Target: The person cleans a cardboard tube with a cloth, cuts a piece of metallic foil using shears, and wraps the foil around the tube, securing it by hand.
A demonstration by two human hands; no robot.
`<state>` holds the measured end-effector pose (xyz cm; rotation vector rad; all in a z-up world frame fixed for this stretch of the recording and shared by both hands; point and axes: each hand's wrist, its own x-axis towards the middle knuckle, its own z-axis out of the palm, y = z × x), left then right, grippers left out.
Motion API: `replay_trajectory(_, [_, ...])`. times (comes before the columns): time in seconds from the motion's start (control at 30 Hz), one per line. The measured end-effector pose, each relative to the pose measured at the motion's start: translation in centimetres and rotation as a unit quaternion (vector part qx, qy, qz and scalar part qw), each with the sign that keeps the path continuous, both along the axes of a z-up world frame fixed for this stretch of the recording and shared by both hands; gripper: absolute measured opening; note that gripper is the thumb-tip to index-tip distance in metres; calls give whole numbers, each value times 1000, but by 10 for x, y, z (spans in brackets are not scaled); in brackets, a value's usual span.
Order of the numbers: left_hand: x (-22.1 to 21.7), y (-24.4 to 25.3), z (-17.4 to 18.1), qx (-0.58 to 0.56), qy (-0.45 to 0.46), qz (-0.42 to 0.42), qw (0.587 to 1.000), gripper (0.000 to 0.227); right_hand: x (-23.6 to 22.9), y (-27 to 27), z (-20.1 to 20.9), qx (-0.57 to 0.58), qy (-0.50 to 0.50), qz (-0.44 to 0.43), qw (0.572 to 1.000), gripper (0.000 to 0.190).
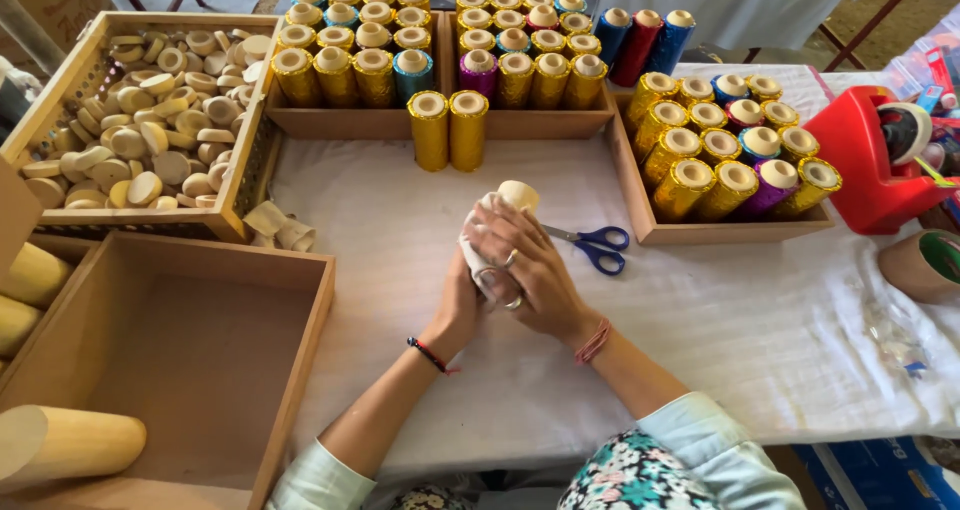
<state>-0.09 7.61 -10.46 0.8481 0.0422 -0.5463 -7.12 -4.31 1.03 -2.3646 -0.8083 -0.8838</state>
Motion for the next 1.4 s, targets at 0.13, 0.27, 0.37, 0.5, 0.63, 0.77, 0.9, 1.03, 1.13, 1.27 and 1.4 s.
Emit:
replay_trajectory(0.13, [-12, -1, 25, 3, -1, -14, 1000, 51, -4, -9, 3, 44, 37, 20, 998, 40])
replay_trajectory(0.27, [-3, 0, -6, -21, -74, -32, 997, 51, 5, -12, -2, 79, 36, 15, 996, 35])
replay_trajectory(0.37, [-21, 4, 32, 58, -168, -51, 983, 48, 15, -27, -10, 89, 7, -24, 996, 32])
replay_trajectory(0.5, [-40, 5, 71, 131, -260, -82, 953, 51, 15, -44, -6, 132, -30, -124, 983, 33])
replay_trajectory(0.63, [-34, 3, 57, 126, -235, -56, 962, 54, 6, -31, -13, 130, 2, -69, 989, 38])
replay_trajectory(0.77, [-21, 1, 28, -35, -92, -4, 995, 57, -5, 0, 3, 114, 44, 69, 990, 41])
replay_trajectory(0.9, [-22, -7, 18, -14, -152, 26, 988, 53, 8, -8, -4, 74, 38, 26, 996, 45])
replay_trajectory(1.03, [-26, -3, 12, 105, -237, 19, 966, 54, 9, -17, -5, 110, 48, 28, 992, 40])
replay_trajectory(1.13, [-40, 2, 54, 152, -246, 13, 957, 53, 11, -15, -6, 155, 46, 12, 987, 37])
replay_trajectory(1.27, [-44, 0, 61, 139, -246, 33, 959, 55, 10, -14, -10, 283, 84, -22, 955, 34])
replay_trajectory(1.4, [-43, 2, 77, 180, -196, 78, 961, 58, 0, -8, -18, 330, 142, -41, 932, 52])
